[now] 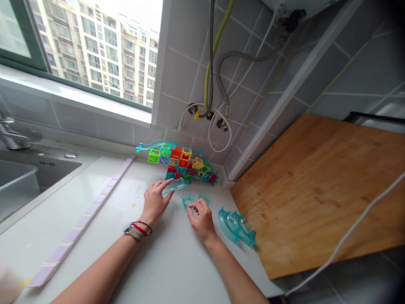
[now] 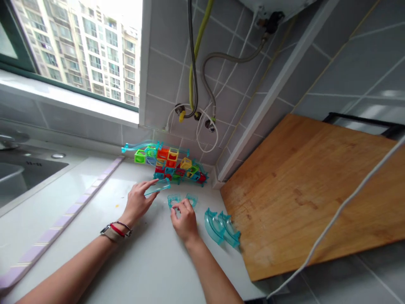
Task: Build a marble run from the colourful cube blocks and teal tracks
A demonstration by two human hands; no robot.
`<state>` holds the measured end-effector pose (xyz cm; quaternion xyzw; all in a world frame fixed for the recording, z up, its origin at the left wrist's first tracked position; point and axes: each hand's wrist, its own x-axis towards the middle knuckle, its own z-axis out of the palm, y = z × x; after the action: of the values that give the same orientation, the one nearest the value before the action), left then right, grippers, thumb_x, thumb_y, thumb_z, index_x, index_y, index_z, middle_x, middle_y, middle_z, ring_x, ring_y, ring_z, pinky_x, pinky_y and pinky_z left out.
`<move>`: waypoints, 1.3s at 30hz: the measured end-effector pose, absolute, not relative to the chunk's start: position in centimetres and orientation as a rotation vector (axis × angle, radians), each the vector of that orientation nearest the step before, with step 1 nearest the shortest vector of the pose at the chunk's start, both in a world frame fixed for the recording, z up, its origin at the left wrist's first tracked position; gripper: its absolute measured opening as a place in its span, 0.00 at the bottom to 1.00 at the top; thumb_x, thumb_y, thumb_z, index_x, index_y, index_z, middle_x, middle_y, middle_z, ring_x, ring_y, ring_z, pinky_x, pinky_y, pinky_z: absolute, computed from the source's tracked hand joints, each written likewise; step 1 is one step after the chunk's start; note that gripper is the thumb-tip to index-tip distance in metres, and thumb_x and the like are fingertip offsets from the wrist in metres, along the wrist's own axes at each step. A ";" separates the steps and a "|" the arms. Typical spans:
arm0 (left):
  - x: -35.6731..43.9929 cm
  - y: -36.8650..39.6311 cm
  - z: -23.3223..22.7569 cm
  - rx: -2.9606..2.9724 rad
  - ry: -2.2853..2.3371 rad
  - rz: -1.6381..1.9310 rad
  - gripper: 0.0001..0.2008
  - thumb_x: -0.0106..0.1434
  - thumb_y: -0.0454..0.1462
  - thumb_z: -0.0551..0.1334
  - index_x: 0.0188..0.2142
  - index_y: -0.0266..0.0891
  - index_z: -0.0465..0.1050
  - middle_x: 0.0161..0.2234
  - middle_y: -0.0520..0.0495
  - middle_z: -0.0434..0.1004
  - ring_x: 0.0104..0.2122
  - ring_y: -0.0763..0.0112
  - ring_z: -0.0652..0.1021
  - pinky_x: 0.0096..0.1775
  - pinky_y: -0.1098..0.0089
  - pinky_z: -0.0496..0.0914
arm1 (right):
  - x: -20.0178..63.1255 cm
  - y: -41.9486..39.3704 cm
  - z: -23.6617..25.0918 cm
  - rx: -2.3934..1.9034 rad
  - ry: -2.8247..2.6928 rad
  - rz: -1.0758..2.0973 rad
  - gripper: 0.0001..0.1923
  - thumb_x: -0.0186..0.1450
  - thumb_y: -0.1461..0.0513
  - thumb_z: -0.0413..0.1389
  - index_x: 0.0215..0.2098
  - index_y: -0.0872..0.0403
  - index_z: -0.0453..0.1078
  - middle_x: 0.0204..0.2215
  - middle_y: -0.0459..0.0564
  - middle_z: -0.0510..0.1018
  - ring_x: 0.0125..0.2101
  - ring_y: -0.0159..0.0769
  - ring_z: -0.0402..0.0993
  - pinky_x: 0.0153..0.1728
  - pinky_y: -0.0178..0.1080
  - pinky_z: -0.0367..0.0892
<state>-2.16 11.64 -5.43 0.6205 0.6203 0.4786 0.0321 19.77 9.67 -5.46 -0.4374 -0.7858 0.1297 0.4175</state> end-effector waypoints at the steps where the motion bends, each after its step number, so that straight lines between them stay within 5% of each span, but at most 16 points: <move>1: -2.4 11.8 -5.8 1.965 1.943 1.430 0.21 0.64 0.40 0.64 0.57 0.48 0.76 0.48 0.43 0.79 0.48 0.52 0.75 0.52 0.53 0.69 | 19.9 9.7 -5.8 -1.094 -1.950 0.369 0.06 0.66 0.64 0.55 0.36 0.53 0.75 0.31 0.48 0.73 0.31 0.35 0.70 0.37 0.37 0.68; 7: -2.4 12.0 -6.2 2.038 1.808 1.392 0.21 0.66 0.42 0.62 0.58 0.45 0.74 0.49 0.40 0.77 0.50 0.51 0.76 0.54 0.53 0.70 | 21.3 10.3 -6.3 -1.127 -1.765 0.746 0.08 0.65 0.57 0.57 0.34 0.53 0.74 0.19 0.41 0.66 0.22 0.31 0.62 0.27 0.34 0.61; 17: -1.2 10.5 -5.2 2.023 1.677 1.292 0.18 0.69 0.48 0.60 0.55 0.46 0.74 0.52 0.42 0.78 0.50 0.57 0.79 0.50 0.58 0.73 | 20.8 10.4 -6.3 -1.126 -1.781 0.846 0.12 0.62 0.63 0.60 0.44 0.52 0.78 0.21 0.42 0.73 0.25 0.33 0.69 0.32 0.35 0.64; 26: -1.3 10.8 -4.4 1.889 1.934 1.433 0.30 0.63 0.52 0.65 0.60 0.43 0.69 0.46 0.41 0.78 0.43 0.58 0.81 0.40 0.61 0.77 | 19.9 10.8 -7.2 -1.025 -1.784 0.935 0.05 0.63 0.63 0.60 0.36 0.52 0.80 0.22 0.43 0.75 0.25 0.32 0.69 0.31 0.34 0.60; 31: -2.2 12.3 -0.9 1.832 1.952 1.452 0.30 0.55 0.54 0.70 0.51 0.41 0.74 0.44 0.42 0.77 0.44 0.56 0.81 0.48 0.55 0.75 | 19.7 10.6 -7.3 -1.007 -1.763 0.983 0.05 0.63 0.63 0.60 0.36 0.52 0.80 0.21 0.43 0.75 0.24 0.31 0.69 0.30 0.33 0.60; 39: -0.4 14.7 1.0 1.490 1.868 1.481 0.30 0.49 0.57 0.73 0.36 0.41 0.63 0.31 0.50 0.75 0.29 0.62 0.82 0.28 0.66 0.77 | 20.0 10.6 -7.0 -0.980 -1.727 0.977 0.07 0.65 0.62 0.58 0.36 0.52 0.80 0.22 0.44 0.76 0.25 0.32 0.69 0.31 0.34 0.61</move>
<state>-0.39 14.68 1.04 0.5229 0.6554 0.5197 0.1644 19.99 10.55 -6.97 -0.3961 -0.6978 0.3946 0.4478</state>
